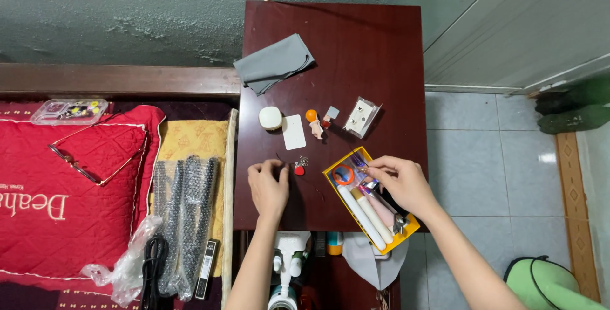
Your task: Unboxing small items from a yellow box and placing them on a table
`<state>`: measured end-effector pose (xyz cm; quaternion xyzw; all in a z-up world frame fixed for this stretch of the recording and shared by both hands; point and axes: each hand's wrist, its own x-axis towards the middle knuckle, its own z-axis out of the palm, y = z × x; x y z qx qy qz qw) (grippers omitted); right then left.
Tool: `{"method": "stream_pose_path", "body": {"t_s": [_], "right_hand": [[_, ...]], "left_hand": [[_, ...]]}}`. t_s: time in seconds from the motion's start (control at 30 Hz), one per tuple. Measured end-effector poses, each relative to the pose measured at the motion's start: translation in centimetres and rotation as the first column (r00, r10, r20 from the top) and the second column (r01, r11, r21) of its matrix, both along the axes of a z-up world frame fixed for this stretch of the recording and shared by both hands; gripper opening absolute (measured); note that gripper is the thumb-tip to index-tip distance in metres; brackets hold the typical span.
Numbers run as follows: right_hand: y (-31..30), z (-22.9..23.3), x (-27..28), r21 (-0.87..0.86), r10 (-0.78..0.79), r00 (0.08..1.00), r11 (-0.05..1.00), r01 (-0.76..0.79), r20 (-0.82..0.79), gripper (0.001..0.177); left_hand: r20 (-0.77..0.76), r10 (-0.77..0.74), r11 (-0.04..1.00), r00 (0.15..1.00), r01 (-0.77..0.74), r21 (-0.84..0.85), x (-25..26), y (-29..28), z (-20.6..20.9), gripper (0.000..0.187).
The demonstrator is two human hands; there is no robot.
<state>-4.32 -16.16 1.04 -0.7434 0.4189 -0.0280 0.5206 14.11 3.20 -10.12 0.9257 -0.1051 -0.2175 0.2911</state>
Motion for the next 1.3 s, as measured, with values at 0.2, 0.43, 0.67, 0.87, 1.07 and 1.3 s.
{"method": "stream_pose_path", "body": {"t_s": [0.2, 0.43, 0.67, 0.87, 1.07, 1.3], "right_hand": [[-0.1, -0.7, -0.5, 0.008, -0.015, 1.0, 1.0, 0.014, 0.018, 0.018], [-1.0, -2.4, -1.2, -0.015, -0.039, 0.998, 0.999, 0.04, 0.05, 0.018], [-1.6, -4.3, -1.6, 0.03, -0.126, 0.965, 0.992, 0.122, 0.232, 0.018], [-0.4, -2.2, 0.1, 0.123, -0.143, 0.956, 0.986, 0.114, 0.257, 0.019], [0.0, -2.9, -0.2, 0.387, -0.166, 0.962, 0.919, 0.072, 0.217, 0.025], [0.0, -2.6, -1.1, 0.484, -0.143, 0.974, 0.874, 0.041, 0.174, 0.028]], "left_hand": [[-0.025, -0.094, 0.994, 0.995, 0.096, 0.047, -0.1, 0.0, -1.7, 0.012], [-0.112, 0.029, 0.992, 0.993, -0.043, -0.121, 0.4, 0.5, 1.5, 0.006], [0.007, 0.018, 0.907, 1.0, -0.013, -0.42, 1.3, 0.7, 4.9, 0.02], [-0.111, -0.178, 0.889, 0.978, 0.111, -0.444, 0.1, -1.7, 8.1, 0.014], [-0.18, -0.185, 0.868, 0.966, 0.075, -0.491, -0.5, -3.9, 8.8, 0.013], [-0.243, -0.155, 0.833, 0.958, -0.006, -0.554, -1.6, -5.2, 8.3, 0.016]]}}
